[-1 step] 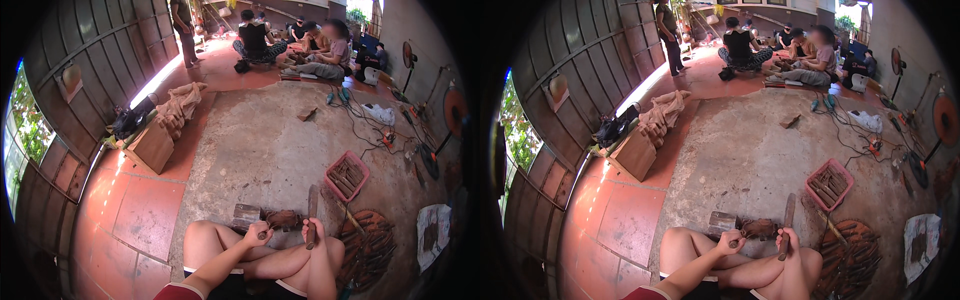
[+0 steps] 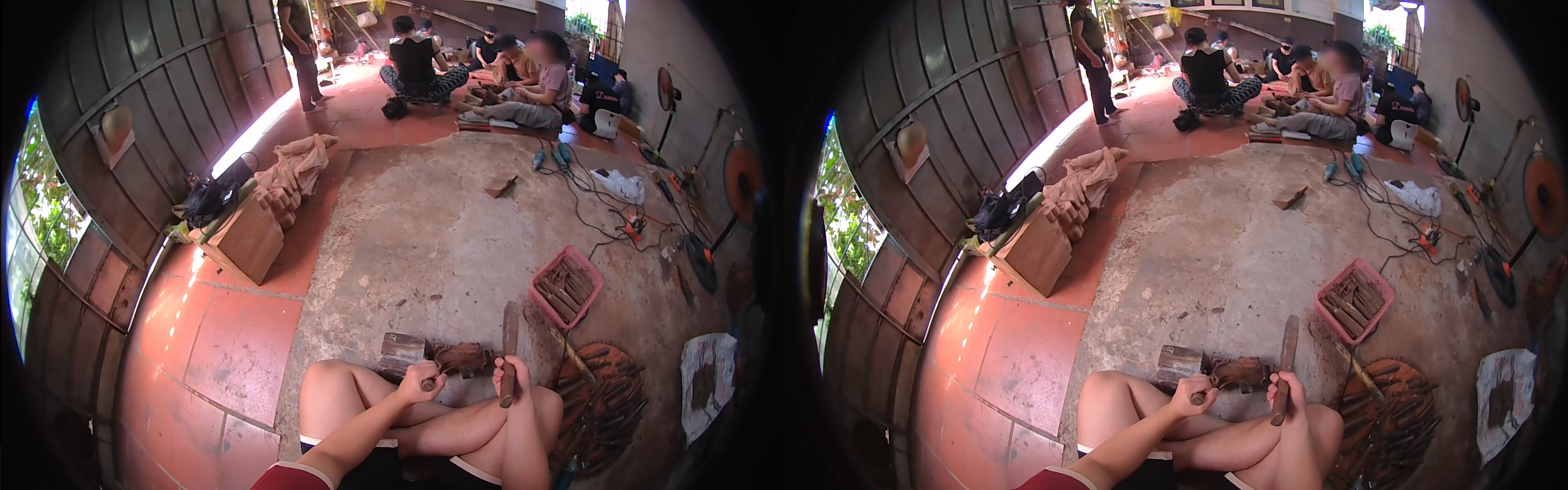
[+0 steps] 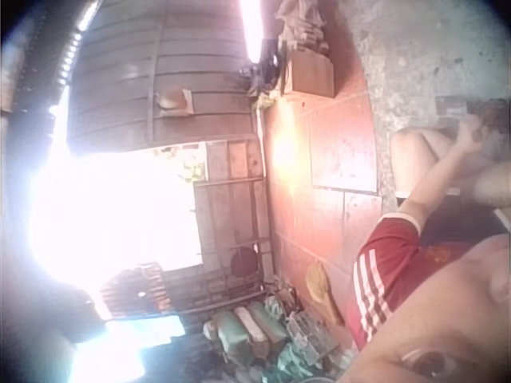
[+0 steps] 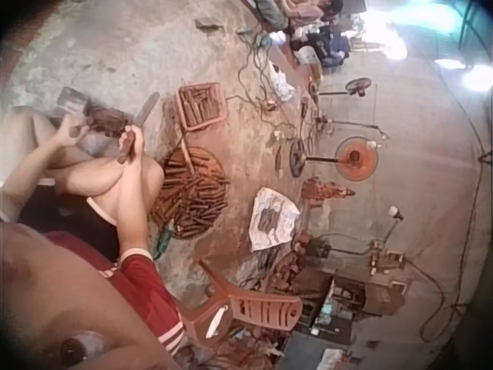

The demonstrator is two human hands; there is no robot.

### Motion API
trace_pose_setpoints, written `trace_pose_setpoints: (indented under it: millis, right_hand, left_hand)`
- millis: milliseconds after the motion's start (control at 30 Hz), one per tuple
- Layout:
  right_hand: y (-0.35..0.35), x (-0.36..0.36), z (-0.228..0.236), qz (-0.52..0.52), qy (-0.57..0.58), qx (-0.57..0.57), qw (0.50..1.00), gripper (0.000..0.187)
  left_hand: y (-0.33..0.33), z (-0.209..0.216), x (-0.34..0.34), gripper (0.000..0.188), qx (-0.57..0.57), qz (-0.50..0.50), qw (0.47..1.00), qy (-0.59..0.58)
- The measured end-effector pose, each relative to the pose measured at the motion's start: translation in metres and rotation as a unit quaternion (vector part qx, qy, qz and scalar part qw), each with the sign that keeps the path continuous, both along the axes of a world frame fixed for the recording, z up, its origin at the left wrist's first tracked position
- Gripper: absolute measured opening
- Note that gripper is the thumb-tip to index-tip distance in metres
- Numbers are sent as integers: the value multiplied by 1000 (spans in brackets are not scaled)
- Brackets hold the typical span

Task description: The person sits cross-legged on the floor and carves a wooden object using a chisel and a wooden mallet. They hold the wood steady with one hand while striking the chisel with the mallet to shape the piece.

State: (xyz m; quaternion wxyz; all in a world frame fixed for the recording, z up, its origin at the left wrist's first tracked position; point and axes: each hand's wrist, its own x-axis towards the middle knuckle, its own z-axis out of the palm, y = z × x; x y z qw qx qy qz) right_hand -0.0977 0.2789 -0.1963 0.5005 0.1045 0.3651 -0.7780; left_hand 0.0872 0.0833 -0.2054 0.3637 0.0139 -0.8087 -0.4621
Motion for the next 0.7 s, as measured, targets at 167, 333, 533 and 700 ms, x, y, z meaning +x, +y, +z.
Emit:
trace_pose_setpoints:
  millis: [167, 333, 533, 700]
  right_hand:
    - [3, -4, -10, 2, -12, 13, 1000, 16]
    - [-2, 2, -2, -1, 18, 31, 999, 16]
    - [-1, 2, -6, 10, 44, 54, 998, 18]
    - [-1, 2, -4, 24, 83, 74, 994, 21]
  left_hand:
    - [0, -2, -1, 24, 4, -3, 1000, 2]
    - [-2, -1, 0, 23, 5, -4, 1000, 2]
    - [-3, -2, 0, 22, -1, -4, 1000, 1]
    - [-2, -2, -1, 22, 2, -6, 1000, 2]
